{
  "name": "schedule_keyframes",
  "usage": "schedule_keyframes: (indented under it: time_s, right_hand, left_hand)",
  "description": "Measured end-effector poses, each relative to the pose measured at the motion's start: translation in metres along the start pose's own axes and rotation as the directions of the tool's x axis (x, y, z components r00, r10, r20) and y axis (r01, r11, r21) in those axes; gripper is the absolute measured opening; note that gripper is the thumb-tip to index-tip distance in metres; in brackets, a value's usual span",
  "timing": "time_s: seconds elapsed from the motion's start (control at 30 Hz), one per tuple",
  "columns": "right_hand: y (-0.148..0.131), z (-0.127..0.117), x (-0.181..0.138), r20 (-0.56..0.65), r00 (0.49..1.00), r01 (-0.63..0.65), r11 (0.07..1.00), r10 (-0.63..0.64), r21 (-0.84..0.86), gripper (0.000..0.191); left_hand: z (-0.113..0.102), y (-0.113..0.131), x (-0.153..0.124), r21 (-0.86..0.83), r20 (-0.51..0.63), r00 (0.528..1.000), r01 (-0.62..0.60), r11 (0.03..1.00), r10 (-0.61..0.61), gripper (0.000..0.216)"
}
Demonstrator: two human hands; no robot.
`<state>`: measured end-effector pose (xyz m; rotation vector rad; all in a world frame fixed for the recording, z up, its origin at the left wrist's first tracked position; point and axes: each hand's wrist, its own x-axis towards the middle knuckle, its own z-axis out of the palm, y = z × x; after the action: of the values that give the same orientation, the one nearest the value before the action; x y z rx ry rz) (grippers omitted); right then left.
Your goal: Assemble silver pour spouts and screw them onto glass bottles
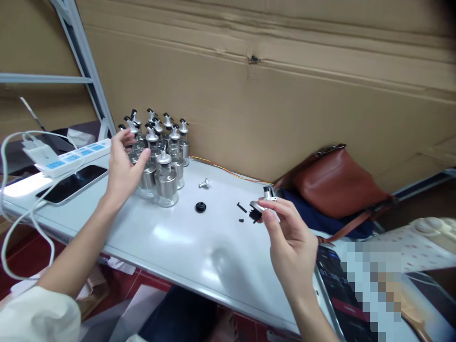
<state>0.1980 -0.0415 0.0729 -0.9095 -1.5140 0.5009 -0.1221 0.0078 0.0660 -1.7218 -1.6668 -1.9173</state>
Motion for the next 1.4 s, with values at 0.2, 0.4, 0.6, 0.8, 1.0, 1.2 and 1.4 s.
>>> schedule_keyframes:
  time_s: [0.2,0.4,0.6,0.8,1.0,1.2,1.4]
  right_hand:
    - [-0.008,-0.005,0.001,-0.079,0.996,0.039,0.997,-0.045,-0.066,0.013]
    - [-0.014,-0.006,-0.001,-0.131,0.975,0.156,0.973,-0.179,-0.168,0.018]
    - [-0.012,-0.003,-0.005,-0.092,0.969,0.227,0.973,-0.230,-0.045,0.018]
    - [-0.005,-0.004,-0.009,0.065,0.945,0.310,0.942,-0.320,0.132,0.045]
    - [0.003,-0.003,-0.005,0.105,0.931,0.339,0.935,-0.349,0.103,0.046]
    - [0.004,-0.003,-0.003,0.136,0.919,0.365,0.929,-0.371,0.066,0.047]
    - [0.006,0.000,-0.004,0.073,0.926,0.371,0.928,-0.371,0.021,0.047]
  left_hand:
    - [-0.011,-0.014,-0.022,-0.142,0.107,0.989,0.118,0.983,-0.103,0.036]
    - [-0.010,0.045,-0.056,-0.276,0.097,0.995,0.011,0.961,0.016,0.045]
    - [0.032,0.086,-0.096,-0.426,0.254,0.966,0.068,0.902,0.047,0.030]
    - [0.070,0.112,-0.124,-0.591,0.360,0.931,0.176,0.787,0.063,0.045]
    - [0.090,0.115,-0.127,-0.686,0.383,0.910,0.164,0.709,0.160,0.067]
    - [0.094,0.113,-0.128,-0.697,0.425,0.869,0.134,0.704,0.255,0.066]
    - [0.093,0.115,-0.124,-0.705,0.462,0.855,0.191,0.683,0.237,0.071]
